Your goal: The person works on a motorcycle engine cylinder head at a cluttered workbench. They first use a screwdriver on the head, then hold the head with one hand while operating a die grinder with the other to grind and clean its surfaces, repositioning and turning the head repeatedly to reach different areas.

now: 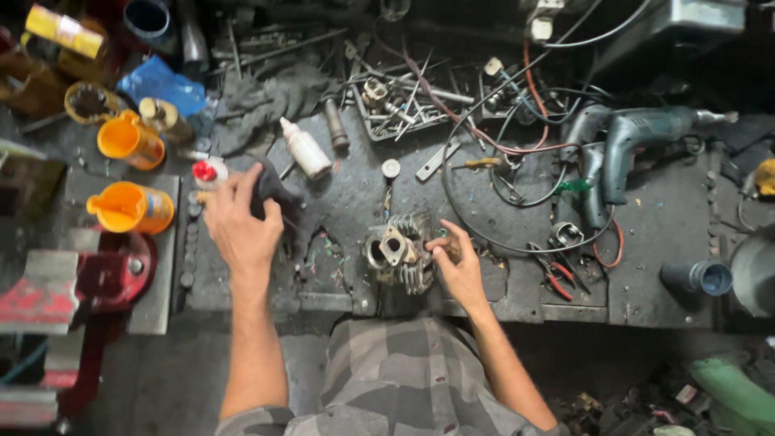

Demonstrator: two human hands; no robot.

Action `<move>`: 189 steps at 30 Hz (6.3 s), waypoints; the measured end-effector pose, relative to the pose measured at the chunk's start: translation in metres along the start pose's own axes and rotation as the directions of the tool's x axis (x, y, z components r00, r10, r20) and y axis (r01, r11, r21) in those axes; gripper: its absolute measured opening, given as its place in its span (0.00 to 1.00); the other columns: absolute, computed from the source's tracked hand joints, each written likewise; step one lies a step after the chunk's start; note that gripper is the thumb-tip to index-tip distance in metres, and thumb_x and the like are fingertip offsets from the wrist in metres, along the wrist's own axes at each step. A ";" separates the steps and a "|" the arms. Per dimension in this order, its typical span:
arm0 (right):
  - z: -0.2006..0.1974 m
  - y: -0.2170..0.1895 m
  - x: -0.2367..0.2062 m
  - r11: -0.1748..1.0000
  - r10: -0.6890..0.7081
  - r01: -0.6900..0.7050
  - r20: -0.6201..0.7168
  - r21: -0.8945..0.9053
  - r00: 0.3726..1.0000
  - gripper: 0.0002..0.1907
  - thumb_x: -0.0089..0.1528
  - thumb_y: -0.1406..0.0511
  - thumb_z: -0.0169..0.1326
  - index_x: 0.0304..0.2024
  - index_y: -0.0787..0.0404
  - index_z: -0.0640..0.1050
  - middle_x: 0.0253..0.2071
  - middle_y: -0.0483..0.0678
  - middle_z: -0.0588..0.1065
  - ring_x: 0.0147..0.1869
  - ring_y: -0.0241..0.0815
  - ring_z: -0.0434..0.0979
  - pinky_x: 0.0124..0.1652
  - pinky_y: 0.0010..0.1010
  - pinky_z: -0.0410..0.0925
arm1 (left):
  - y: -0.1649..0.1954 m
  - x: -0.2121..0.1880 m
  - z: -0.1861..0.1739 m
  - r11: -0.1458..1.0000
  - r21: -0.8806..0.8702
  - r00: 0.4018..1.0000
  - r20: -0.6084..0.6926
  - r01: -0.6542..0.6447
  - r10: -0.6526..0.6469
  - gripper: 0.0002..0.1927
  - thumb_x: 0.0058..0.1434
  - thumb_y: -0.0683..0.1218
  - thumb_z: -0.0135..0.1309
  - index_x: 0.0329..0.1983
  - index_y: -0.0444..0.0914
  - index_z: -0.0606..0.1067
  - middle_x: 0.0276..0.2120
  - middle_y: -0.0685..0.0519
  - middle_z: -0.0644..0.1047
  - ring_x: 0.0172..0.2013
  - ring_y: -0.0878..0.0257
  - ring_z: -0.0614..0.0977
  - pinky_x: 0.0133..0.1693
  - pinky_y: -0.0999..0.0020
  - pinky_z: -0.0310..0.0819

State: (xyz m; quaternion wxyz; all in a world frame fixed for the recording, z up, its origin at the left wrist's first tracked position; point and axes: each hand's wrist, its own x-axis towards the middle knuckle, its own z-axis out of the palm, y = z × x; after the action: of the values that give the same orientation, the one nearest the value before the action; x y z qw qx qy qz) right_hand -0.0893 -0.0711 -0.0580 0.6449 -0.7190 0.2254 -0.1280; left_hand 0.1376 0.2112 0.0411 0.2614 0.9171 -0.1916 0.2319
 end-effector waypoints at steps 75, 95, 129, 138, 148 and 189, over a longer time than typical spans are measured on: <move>-0.064 -0.011 -0.012 0.987 0.039 0.072 0.637 -0.147 0.770 0.44 0.59 0.67 0.61 0.75 0.55 0.57 0.73 0.52 0.63 0.63 0.47 0.76 0.61 0.40 0.68 | 0.164 -0.098 0.072 0.574 -0.695 0.891 0.236 0.434 -0.388 0.16 0.63 0.43 0.59 0.52 0.34 0.74 0.53 0.46 0.81 0.53 0.61 0.82 0.55 0.67 0.74; -0.081 -0.007 -0.010 0.980 0.045 0.123 0.773 -0.158 0.633 0.44 0.61 0.66 0.60 0.76 0.55 0.54 0.76 0.50 0.59 0.71 0.50 0.70 0.66 0.42 0.63 | 0.166 -0.096 0.073 0.611 -0.671 0.888 0.164 0.420 -0.430 0.14 0.64 0.45 0.60 0.50 0.36 0.77 0.49 0.49 0.84 0.47 0.64 0.84 0.50 0.68 0.77; -0.020 0.000 0.001 0.993 0.114 -0.094 0.373 -0.072 0.921 0.44 0.54 0.67 0.69 0.70 0.55 0.63 0.39 0.43 0.70 0.45 0.34 0.73 0.46 0.28 0.70 | 0.119 -0.068 0.070 0.467 -0.739 0.870 0.463 0.485 -0.170 0.16 0.59 0.47 0.58 0.50 0.38 0.79 0.39 0.48 0.82 0.40 0.61 0.81 0.46 0.66 0.74; 0.009 -0.007 -0.016 0.998 0.051 -0.033 0.352 -0.056 0.935 0.30 0.62 0.67 0.60 0.67 0.58 0.70 0.47 0.43 0.76 0.51 0.33 0.77 0.52 0.27 0.71 | 0.018 -0.088 0.099 -0.301 -0.741 0.693 0.670 0.601 -0.266 0.26 0.59 0.47 0.50 0.61 0.35 0.68 0.54 0.44 0.75 0.53 0.54 0.78 0.57 0.60 0.72; 0.026 -0.005 -0.003 0.993 0.111 -0.115 0.398 -0.013 0.911 0.32 0.64 0.70 0.56 0.70 0.62 0.62 0.56 0.51 0.75 0.59 0.40 0.75 0.59 0.35 0.68 | 0.018 -0.087 0.098 -0.371 -0.698 0.643 0.713 0.613 -0.279 0.23 0.62 0.49 0.50 0.60 0.35 0.68 0.53 0.44 0.77 0.51 0.55 0.79 0.56 0.61 0.73; 0.011 -0.005 0.011 0.998 -0.033 0.007 0.486 0.056 0.873 0.30 0.70 0.67 0.52 0.74 0.61 0.61 0.66 0.53 0.71 0.66 0.40 0.72 0.61 0.34 0.67 | 0.032 -0.080 0.077 -0.316 -0.640 0.465 0.746 0.701 -0.477 0.28 0.68 0.61 0.48 0.60 0.37 0.74 0.46 0.51 0.79 0.44 0.62 0.81 0.47 0.66 0.75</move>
State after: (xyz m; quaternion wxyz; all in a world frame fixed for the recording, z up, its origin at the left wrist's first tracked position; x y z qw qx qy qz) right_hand -0.0740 -0.0669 -0.0557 0.6982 -0.7131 0.0450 0.0445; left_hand 0.0821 0.1608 -0.0468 0.8312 0.4834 0.1869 -0.2012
